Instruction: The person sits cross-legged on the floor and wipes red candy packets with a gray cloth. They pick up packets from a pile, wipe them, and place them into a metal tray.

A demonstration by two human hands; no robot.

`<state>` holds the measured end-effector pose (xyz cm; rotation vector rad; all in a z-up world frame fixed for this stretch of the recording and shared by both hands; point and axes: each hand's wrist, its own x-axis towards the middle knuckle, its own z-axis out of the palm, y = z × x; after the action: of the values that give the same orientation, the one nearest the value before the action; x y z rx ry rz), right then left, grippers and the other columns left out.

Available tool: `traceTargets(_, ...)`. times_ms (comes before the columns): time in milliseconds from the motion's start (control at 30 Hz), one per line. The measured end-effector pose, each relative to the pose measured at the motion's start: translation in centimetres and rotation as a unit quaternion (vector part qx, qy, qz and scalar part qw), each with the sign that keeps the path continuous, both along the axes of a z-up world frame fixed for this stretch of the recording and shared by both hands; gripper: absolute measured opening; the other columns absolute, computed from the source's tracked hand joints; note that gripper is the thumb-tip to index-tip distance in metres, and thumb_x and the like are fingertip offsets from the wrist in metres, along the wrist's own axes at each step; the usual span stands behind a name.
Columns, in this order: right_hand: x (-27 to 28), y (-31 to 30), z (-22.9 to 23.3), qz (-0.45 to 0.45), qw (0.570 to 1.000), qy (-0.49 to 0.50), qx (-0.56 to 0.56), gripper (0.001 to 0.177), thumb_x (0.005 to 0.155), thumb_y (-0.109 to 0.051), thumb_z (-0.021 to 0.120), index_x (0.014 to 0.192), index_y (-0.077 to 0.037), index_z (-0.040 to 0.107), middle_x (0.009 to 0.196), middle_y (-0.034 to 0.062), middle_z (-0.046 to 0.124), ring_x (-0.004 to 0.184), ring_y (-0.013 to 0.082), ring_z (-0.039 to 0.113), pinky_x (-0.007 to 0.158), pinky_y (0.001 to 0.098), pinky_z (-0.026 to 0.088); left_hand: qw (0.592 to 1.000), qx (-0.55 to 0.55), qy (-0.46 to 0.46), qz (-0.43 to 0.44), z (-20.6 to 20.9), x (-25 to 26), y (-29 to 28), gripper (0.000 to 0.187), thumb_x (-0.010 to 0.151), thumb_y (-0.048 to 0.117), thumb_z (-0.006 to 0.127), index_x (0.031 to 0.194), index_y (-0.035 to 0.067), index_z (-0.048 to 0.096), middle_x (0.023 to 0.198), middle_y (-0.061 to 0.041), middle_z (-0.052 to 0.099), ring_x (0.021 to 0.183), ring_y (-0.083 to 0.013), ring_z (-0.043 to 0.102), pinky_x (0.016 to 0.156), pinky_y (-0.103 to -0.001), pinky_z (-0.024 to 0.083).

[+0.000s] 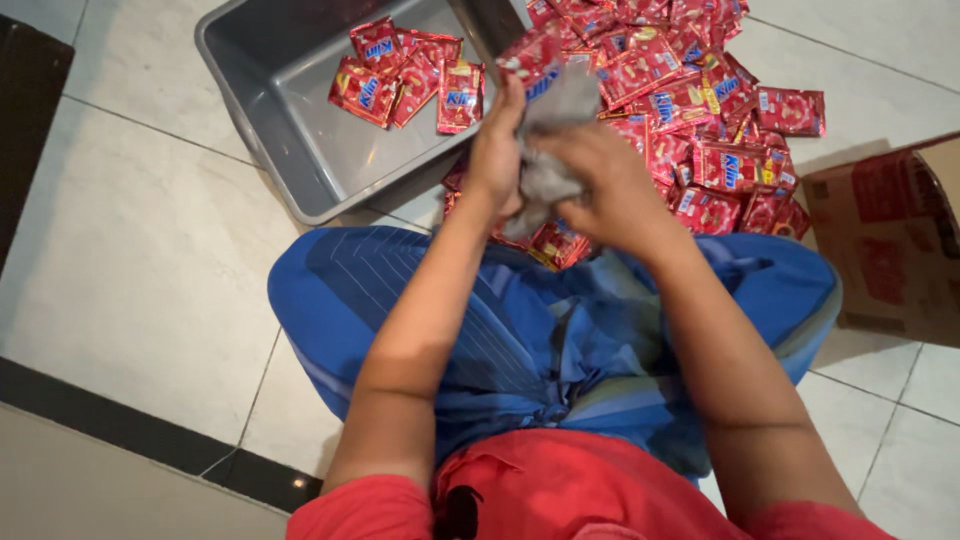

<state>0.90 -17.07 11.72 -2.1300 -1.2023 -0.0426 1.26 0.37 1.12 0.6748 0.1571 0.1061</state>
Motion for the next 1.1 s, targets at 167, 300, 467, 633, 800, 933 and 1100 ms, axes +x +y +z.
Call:
traceTargets(167, 0.5, -3.7, -1.4, 0.028, 0.987, 0.137, -0.081, 0.051, 0.067, -0.009, 0.07, 0.118, -0.005, 0.071, 0.113, 0.0171, 0.072, 0.107, 0.0349, 0.069, 0.096, 0.0404, 0.054, 0.996, 0.032, -0.023, 0.081, 0.3, 0.2, 1.5, 0.049, 0.11, 0.037, 0.053, 0.145, 0.002, 0.05, 0.13, -0.005, 0.064, 0.115, -0.0176, 0.062, 0.1, -0.039, 0.056)
traceTargets(300, 2.1, -8.1, 0.2, -0.009, 0.931, 0.357, 0.073, 0.048, 0.075, -0.01, 0.063, 0.123, -0.004, 0.07, 0.112, 0.0067, 0.074, 0.106, 0.0188, 0.069, 0.096, 0.0345, 0.056, 0.982, -0.08, -0.168, -0.011, 0.3, 0.5, 1.4, 0.051, 0.115, 0.034, 0.047, 0.144, -0.007, 0.052, 0.12, -0.008, 0.066, 0.109, -0.0177, 0.063, 0.095, -0.033, 0.052)
traceTargets(467, 1.5, -5.4, 1.7, -0.051, 0.944, 0.227, 0.234, 0.079, 0.081, -0.012, 0.072, 0.155, -0.005, 0.048, 0.155, 0.0097, 0.055, 0.146, 0.0232, 0.053, 0.127, 0.0393, 0.041, 0.956, -0.215, -0.071, -0.184, 1.5, -0.5, -3.3, 0.067, 0.105, 0.058, 0.043, 0.145, 0.004, 0.048, 0.114, -0.008, 0.066, 0.097, -0.0176, 0.067, 0.083, -0.032, 0.056)
traceTargets(633, -0.9, 0.1, 1.6, 0.022, 0.975, 0.192, 0.111, 0.09, 0.079, -0.024, 0.089, 0.155, -0.002, 0.046, 0.157, 0.0164, 0.053, 0.147, 0.0295, 0.05, 0.123, 0.0418, 0.037, 0.997, -0.061, -0.012, -0.038, 0.5, 0.9, -3.1, 0.071, 0.105, 0.068, 0.051, 0.139, 0.005, 0.056, 0.114, -0.008, 0.063, 0.097, -0.019, 0.064, 0.081, -0.037, 0.056)
traceTargets(800, -1.8, -0.2, -0.4, 0.074, 0.977, 0.197, 0.042, 0.066, 0.073, -0.012, 0.077, 0.137, -0.007, 0.06, 0.13, 0.0148, 0.069, 0.125, 0.026, 0.067, 0.108, 0.0369, 0.05, 0.971, 0.171, 0.025, 0.167, -2.2, 1.8, 1.0, 0.064, 0.096, 0.057, 0.064, 0.137, 0.008, 0.053, 0.128, -0.002, 0.06, 0.119, -0.0132, 0.057, 0.107, -0.031, 0.043)
traceTargets(933, 0.5, -3.1, -1.7, 0.037, 0.966, 0.25, -0.05, 0.047, 0.071, -0.011, 0.072, 0.116, -0.006, 0.064, 0.101, 0.0135, 0.072, 0.097, 0.0256, 0.073, 0.086, 0.0378, 0.057, 0.931, 0.212, 0.103, 0.279, -0.6, 3.0, 5.5, 0.065, 0.097, 0.056, 0.066, 0.127, -0.002, 0.057, 0.114, -0.012, 0.066, 0.102, -0.0231, 0.061, 0.092, -0.039, 0.047)
traceTargets(1100, 4.5, -7.1, -3.0, -0.115, 0.954, 0.181, -0.208, 0.049, 0.076, -0.015, 0.071, 0.124, -0.01, 0.064, 0.107, 0.0171, 0.071, 0.099, 0.0376, 0.07, 0.085, 0.0483, 0.055, 0.68, 0.564, 0.142, 0.446, 0.4, 4.0, 9.0, 0.06, 0.103, 0.049, 0.062, 0.139, 0.002, 0.051, 0.131, -0.014, 0.057, 0.12, -0.0266, 0.054, 0.104, -0.04, 0.041)
